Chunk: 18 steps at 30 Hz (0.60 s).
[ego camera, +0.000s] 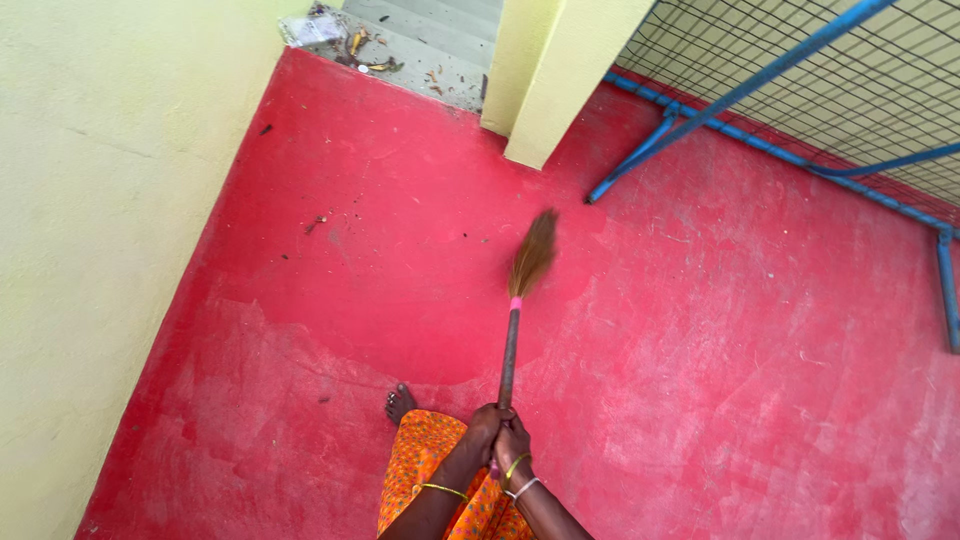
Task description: The person sweeps debris, including paper, dust, and dried leaves, across a red-painted balcony using a broom.
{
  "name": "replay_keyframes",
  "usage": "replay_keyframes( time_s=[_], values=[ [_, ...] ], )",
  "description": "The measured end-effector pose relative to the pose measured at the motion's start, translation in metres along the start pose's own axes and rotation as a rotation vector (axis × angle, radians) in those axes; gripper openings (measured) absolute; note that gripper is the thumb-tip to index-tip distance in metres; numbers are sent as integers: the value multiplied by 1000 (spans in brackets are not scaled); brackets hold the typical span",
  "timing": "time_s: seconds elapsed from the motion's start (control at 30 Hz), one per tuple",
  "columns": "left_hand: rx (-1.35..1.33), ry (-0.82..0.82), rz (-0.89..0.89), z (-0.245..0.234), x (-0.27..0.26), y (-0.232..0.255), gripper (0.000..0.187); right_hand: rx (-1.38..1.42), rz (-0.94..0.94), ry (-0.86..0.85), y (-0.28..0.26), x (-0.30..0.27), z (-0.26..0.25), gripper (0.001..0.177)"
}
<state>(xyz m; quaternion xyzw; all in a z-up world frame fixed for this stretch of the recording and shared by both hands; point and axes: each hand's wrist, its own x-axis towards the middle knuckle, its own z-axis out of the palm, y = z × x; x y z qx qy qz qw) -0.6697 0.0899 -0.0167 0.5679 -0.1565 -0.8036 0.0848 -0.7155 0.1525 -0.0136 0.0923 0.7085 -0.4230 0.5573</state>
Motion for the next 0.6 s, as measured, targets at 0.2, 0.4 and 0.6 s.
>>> replay_keyframes(
  time_s=[0.2,0.4,0.6],
  values=[
    [-96,258,149,-70,13,104,21,-115,-1,-261,-55,46,123,26],
    [153,261,268,-116,9,138,19,-80,-18,-316,-43,34,163,32],
    [397,78,241,-165,-44,54,25,28,117,-96,56,-66,170,31]
  ],
)
